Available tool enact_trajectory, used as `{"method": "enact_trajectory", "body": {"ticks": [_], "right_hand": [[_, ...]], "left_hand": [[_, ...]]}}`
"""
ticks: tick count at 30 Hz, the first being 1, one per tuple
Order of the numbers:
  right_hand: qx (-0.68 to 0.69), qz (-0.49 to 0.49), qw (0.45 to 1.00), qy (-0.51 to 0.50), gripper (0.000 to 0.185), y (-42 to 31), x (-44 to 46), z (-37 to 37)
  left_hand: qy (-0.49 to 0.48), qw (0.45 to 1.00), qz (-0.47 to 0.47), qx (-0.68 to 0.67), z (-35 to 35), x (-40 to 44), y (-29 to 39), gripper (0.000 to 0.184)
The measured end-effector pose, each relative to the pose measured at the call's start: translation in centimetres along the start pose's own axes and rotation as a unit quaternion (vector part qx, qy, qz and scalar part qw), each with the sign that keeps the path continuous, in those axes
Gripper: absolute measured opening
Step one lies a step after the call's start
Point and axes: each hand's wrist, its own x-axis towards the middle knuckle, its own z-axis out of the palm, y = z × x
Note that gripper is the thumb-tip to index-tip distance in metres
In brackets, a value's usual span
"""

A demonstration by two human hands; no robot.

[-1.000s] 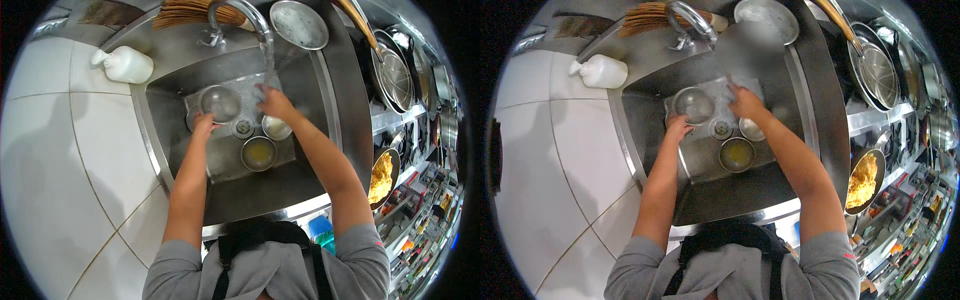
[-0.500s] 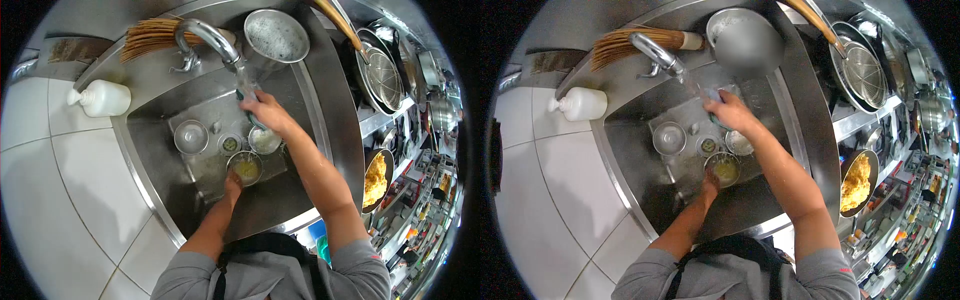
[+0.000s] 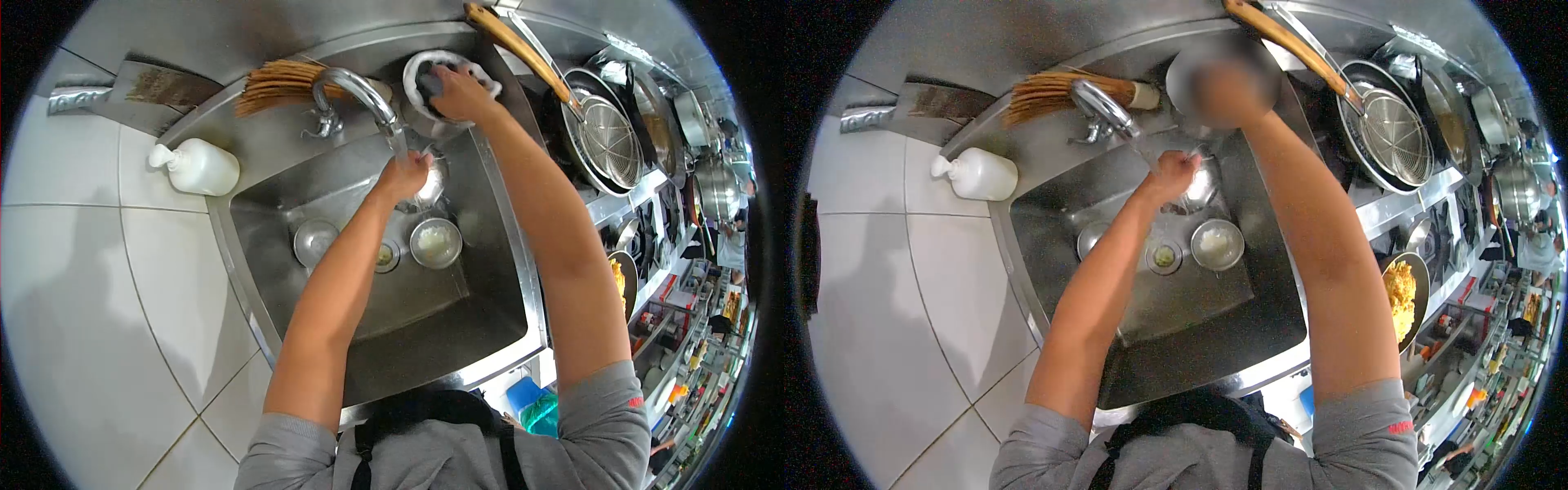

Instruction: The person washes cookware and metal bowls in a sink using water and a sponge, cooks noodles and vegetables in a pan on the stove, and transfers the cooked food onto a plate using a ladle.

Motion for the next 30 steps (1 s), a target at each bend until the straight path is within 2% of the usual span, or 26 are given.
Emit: {"method": "enact_trajectory", "body": {"ticks": [1,2,4,5,6,7,8,9,10,11,12,14,15,16,17,18,19,20,21,22,23,24,26,27,28,30], "right_hand": [[-0.031,-0.014,0.999,-0.005,0.061,0.4,0.6,0.1],[-0.033,-0.018,0.999,-0.003,0.061,-0.1,0.6,-0.9],[0.133,0.094,0.984,0.075,0.058,-2.5,-1.1,-4.4],[0.148,0.075,0.978,0.127,0.056,-3.9,-2.6,-6.3],[0.178,0.042,0.975,0.129,0.056,-5.0,-4.4,-7.7],[0.209,0.01,0.969,0.13,0.055,-6.0,-6.3,-8.5],[0.38,0.047,0.92,0.081,0.055,-6.2,-8.1,-5.7],[0.398,0.042,0.916,0.02,0.055,-8.0,-10.5,-4.7],[0.327,-0.02,0.945,0.004,0.056,-9.6,-12.3,-3.5],[0.303,-0.09,0.949,-0.005,0.052,-10.5,-13.7,-0.4],[0.265,-0.108,0.957,0.051,0.049,-11.8,-14.8,1.8],[0.249,-0.057,0.96,0.111,0.046,-10.9,-14.8,4.3],[0.385,0.08,0.919,0.038,0.046,-9.5,-14.0,4.9],[0.505,0.22,0.834,-0.039,0.048,-8.2,-14.0,5.2],[0.458,0.212,0.862,-0.037,0.054,-7.5,-14.7,6.0],[0.48,0.255,0.839,-0.041,0.047,-7.5,-16.6,9.3],[0.38,0.126,0.912,0.085,0.046,-9.7,-18.2,10.5],[0.262,-0.011,0.943,0.205,0.046,-11.7,-19.4,11.0],[0.261,-0.014,0.944,0.204,0.046,-11.7,-19.5,10.6],[0.307,0.01,0.944,0.123,0.049,-11.2,-19.3,9.9],[0.352,0.039,0.934,0.04,0.052,-10.7,-19.6,9.4],[0.577,0.267,0.756,-0.156,0.06,-8.7,-17.9,8.7],[0.645,0.38,0.594,-0.296,0.068,-8.2,-17.5,3.3],[0.573,0.389,0.663,-0.284,0.066,-7.4,-18.4,5.8],[0.572,0.384,0.666,-0.288,0.066,-8.3,-18.7,5.1],[0.499,0.213,0.802,-0.25,0.063,-11.3,-19.9,3.9]], "left_hand": [[0.01,0.996,0.017,-0.086,-0.2,-0.1,0.0,0.049],[0.014,0.996,0.019,-0.087,-1.1,-1.2,0.8,0.049],[0.039,0.992,-0.075,-0.098,-3.7,-4.8,2.4,0.044],[0.039,0.991,-0.077,-0.098,-4.0,-5.6,0.9,0.044],[0.06,0.953,-0.115,-0.274,-3.8,-6.5,-1.4,0.041],[0.082,0.881,-0.15,-0.441,-3.5,-7.5,-2.6,0.039],[0.084,0.881,-0.15,-0.442,-3.6,-8.1,-2.2,0.039],[0.112,0.814,-0.161,-0.547,-3.8,-8.7,-1.2,0.037],[0.139,0.733,-0.173,-0.643,-3.7,-9.5,-0.8,0.036],[0.182,0.756,-0.151,-0.611,-2.4,-8.8,-2.8,0.039],[0.253,0.757,-0.144,-0.585,-1.2,-8.7,-0.7,0.038],[0.234,0.87,-0.134,-0.413,-1.6,-11.3,1.8,0.037],[0.238,0.852,-0.116,-0.452,-0.4,-11.3,0.1,0.038],[0.236,0.853,-0.116,-0.451,-0.6,-11.3,-1.3,0.038],[0.252,0.787,-0.157,-0.541,-1.4,-11.9,-3.1,0.039],[0.264,0.711,-0.193,-0.623,-2.1,-12.1,-3.8,0.041],[0.312,0.608,-0.169,-0.711,-3.2,-12.2,-0.5,0.041],[0.312,0.607,-0.165,-0.712,-2.2,-11.9,-1.0,0.041],[0.349,0.72,-0.158,-0.579,-0.3,-11.7,-2.7,0.041],[0.376,0.809,-0.145,-0.429,1.2,-11.6,-4.1,0.041],[0.257,0.855,-0.156,-0.423,0.8,-13.0,-4.8,0.042],[0.254,0.855,-0.163,-0.421,0.4,-14.4,-5.5,0.042],[0.137,0.882,-0.209,-0.399,-3.0,-16.4,-3.3,0.047],[0.18,0.866,-0.18,-0.43,-3.0,-16.2,-4.7,0.051],[0.186,0.864,-0.179,-0.431,-2.6,-15.7,-6.8,0.051],[0.223,0.807,-0.265,-0.479,-2.1,-15.0,-10.3,0.055]]}}
